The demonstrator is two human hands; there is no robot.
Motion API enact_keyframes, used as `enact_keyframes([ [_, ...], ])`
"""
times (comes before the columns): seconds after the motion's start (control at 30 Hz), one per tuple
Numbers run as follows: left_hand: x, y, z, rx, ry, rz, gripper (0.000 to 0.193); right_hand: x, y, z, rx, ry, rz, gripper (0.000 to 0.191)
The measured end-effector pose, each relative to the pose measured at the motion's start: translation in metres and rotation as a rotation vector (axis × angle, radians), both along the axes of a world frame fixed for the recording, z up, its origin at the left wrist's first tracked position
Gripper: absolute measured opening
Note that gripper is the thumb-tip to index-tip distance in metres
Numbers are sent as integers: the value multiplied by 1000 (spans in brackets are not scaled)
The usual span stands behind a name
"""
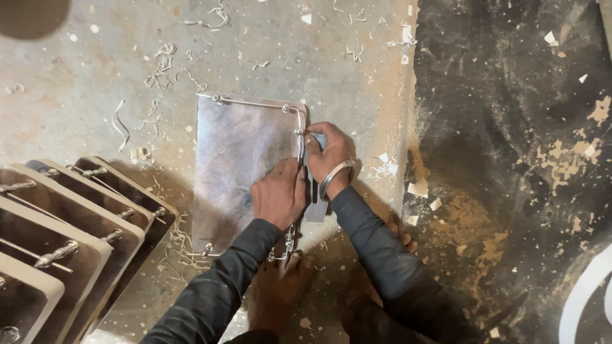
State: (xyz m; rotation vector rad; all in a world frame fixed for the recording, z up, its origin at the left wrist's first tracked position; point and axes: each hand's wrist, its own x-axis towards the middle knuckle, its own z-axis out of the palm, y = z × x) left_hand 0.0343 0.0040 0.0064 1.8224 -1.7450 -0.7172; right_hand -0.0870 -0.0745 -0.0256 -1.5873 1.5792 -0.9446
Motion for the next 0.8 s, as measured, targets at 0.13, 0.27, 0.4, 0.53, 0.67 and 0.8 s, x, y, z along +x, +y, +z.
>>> enact_keyframes([
  [0.13, 0, 0, 0, 4, 1, -3, 15, -4, -7, 13, 122, 71, 41, 11],
  [0.27, 1, -1, 1, -3, 17, 11, 16, -2, -16, 25, 420, 44, -17, 9],
  [0.4, -1, 0, 3, 3, 18, 13, 16, -2, -19, 25, 124, 96, 84, 11],
  [0.53, 0, -2, 4, -4, 13, 1, 17, -3, -21, 19, 26, 179, 61, 13],
  [0.67, 2, -3, 3, -28, 21, 2, 16, -3, -30, 17, 129, 166, 96, 13],
  [0.8, 1, -1, 0, 4, -12, 4, 17, -2, -57, 18, 87, 145, 152, 15],
])
